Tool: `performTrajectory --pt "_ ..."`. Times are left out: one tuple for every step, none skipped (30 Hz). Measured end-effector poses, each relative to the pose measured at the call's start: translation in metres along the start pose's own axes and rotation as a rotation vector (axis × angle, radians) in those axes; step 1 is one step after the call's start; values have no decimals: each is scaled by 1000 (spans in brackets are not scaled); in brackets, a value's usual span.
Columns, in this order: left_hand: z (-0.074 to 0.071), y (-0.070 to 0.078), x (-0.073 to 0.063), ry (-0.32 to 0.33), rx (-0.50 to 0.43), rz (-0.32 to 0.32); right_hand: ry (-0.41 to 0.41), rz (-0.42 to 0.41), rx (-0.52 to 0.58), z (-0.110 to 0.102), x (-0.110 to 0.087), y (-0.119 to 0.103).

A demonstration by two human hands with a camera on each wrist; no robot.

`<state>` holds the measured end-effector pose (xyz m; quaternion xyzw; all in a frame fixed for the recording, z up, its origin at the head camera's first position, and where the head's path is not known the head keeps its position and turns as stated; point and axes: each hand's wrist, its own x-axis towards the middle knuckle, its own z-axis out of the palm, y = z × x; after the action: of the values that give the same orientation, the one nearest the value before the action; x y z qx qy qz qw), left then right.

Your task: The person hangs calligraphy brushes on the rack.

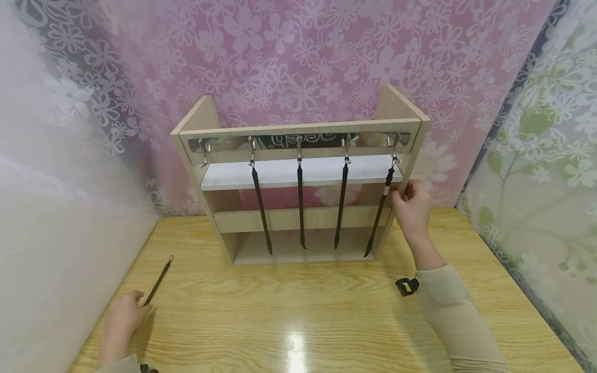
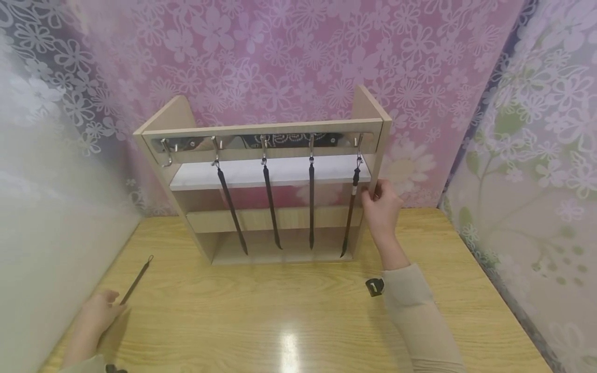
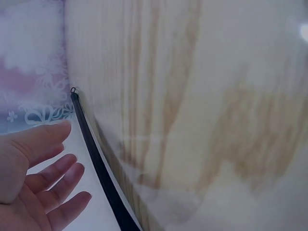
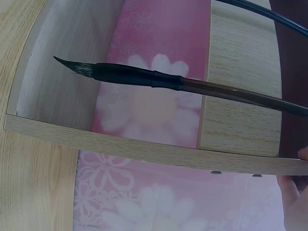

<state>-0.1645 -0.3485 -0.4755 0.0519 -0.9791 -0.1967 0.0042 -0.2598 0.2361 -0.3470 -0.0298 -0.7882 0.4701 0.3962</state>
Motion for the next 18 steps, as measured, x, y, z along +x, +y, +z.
performTrajectory --pt "0 0 0 -8 4 -1 -1 1 2 0 0 0" --pt "1 0 0 -14 5 -4 0 2 3 0 0 0" --pt "1 0 0 -20 7 -7 2 1 0 0 0 0" --pt "2 0 0 -28 7 -8 3 1 -2 0 0 0" --pt "2 0 0 -36 8 -13 4 1 -2 0 1 1" --pt "2 -1 0 -42 9 -14 5 0 -2 0 0 1" --pt "2 -1 0 -50 9 -18 7 0 -3 0 0 0" --pt "2 -2 1 -58 11 -20 7 0 -3 0 0 0" --pt "3 -2 1 -68 12 -24 6 0 1 0 0 1" --pt "3 -3 0 -73 12 -26 6 -1 5 0 0 1" --pt "3 -3 0 -76 11 -31 6 -3 7 0 0 1" --pt "4 -4 0 -82 9 -33 6 -5 11 0 0 1" --pt "4 -4 0 -85 6 -35 6 -6 13 1 0 2" --pt "5 -5 0 -85 6 -34 6 -6 17 1 0 2" --pt "5 -5 0 -85 1 -36 6 -7 17 1 0 2" --pt "5 -5 0 -89 -3 -40 7 -8 16 1 0 2" --pt "5 -5 0 -94 -7 -41 7 -7 14 1 0 2" --pt "5 -4 0 -100 -9 -43 5 -5 16 1 0 2"
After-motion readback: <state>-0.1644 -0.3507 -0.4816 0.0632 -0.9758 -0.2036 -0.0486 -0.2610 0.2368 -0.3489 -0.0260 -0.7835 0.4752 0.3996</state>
